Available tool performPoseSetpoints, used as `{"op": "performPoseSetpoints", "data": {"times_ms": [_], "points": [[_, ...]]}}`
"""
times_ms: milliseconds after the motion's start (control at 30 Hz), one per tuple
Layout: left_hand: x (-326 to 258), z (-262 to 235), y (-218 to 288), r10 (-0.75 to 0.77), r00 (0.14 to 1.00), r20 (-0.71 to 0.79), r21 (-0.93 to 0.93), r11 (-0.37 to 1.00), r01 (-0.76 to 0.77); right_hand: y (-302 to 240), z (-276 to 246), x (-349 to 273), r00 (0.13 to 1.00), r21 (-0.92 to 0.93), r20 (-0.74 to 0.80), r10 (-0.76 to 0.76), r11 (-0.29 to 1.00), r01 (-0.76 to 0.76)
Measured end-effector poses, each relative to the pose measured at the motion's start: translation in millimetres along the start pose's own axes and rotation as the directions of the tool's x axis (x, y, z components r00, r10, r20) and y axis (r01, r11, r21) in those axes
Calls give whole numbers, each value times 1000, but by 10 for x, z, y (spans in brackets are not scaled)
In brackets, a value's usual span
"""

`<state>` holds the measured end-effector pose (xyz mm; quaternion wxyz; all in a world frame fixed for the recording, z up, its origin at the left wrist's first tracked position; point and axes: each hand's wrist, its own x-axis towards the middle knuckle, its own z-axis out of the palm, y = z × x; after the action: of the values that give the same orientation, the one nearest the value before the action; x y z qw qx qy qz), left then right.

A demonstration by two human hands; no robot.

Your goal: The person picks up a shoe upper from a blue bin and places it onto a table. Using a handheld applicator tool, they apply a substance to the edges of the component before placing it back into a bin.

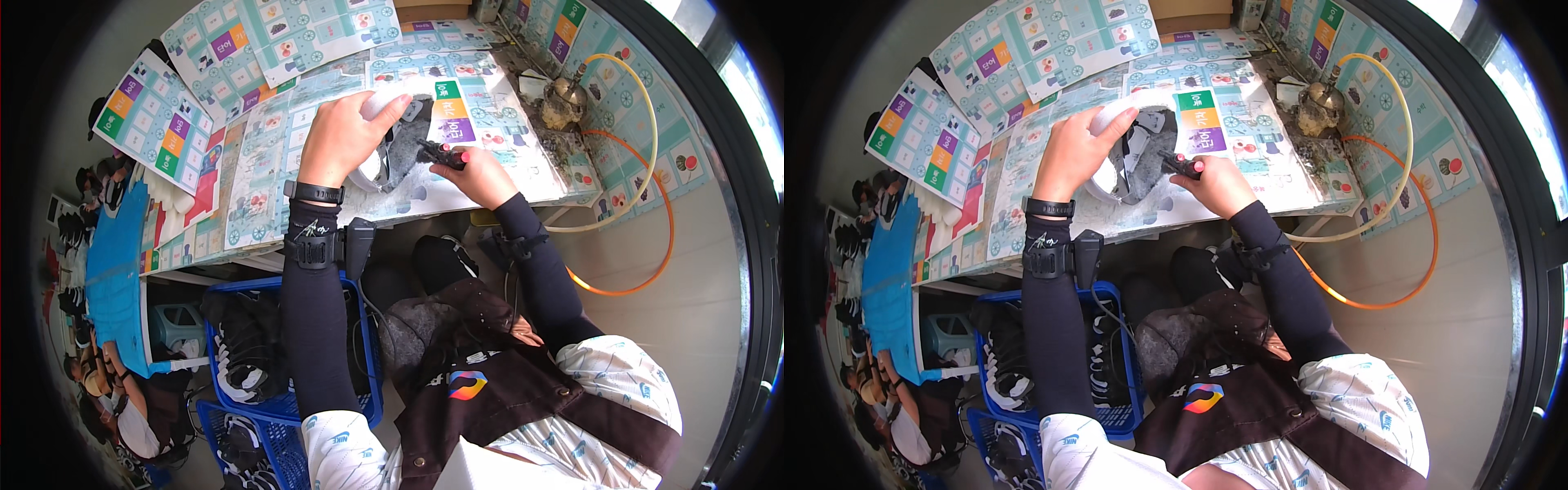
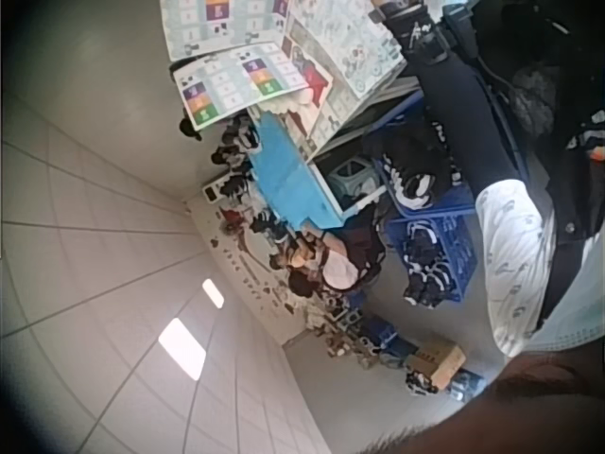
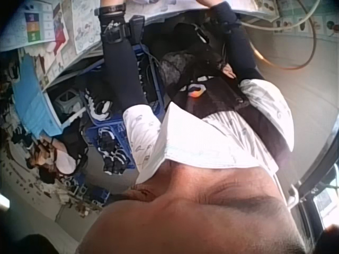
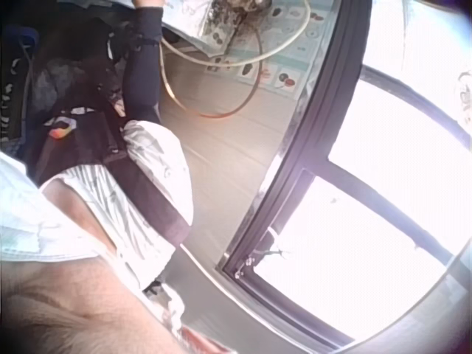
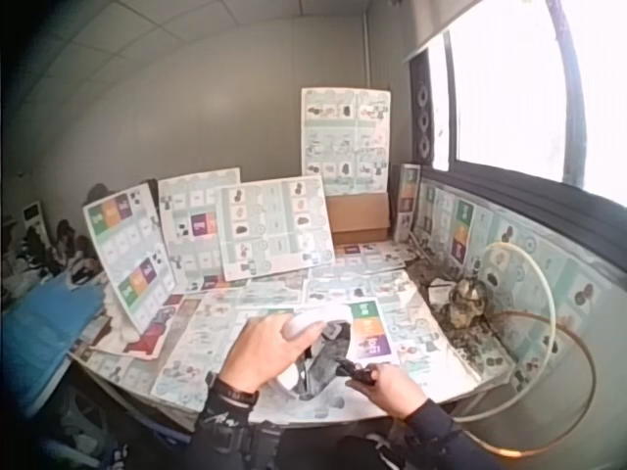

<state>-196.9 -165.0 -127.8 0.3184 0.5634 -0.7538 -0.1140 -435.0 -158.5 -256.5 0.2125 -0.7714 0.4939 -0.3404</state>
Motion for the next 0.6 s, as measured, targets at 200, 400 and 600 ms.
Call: {"op": "performPoseSetpoints", "data": {"times_ms": [200,400,600], "points": [[-11,-20,-38,21,1000,-21,-36,999,-21,-130,3,49,997,-29,53,-54,998,56],[-33,-18,-5,36,998,-59,-61,997,-39,-33,44,156,995,46,-44,-85,995,87],[-56,-11,-75,29,998,-54,-126,991,-35,-21,88,227,998,-31,-53,-40,999,39]]}}
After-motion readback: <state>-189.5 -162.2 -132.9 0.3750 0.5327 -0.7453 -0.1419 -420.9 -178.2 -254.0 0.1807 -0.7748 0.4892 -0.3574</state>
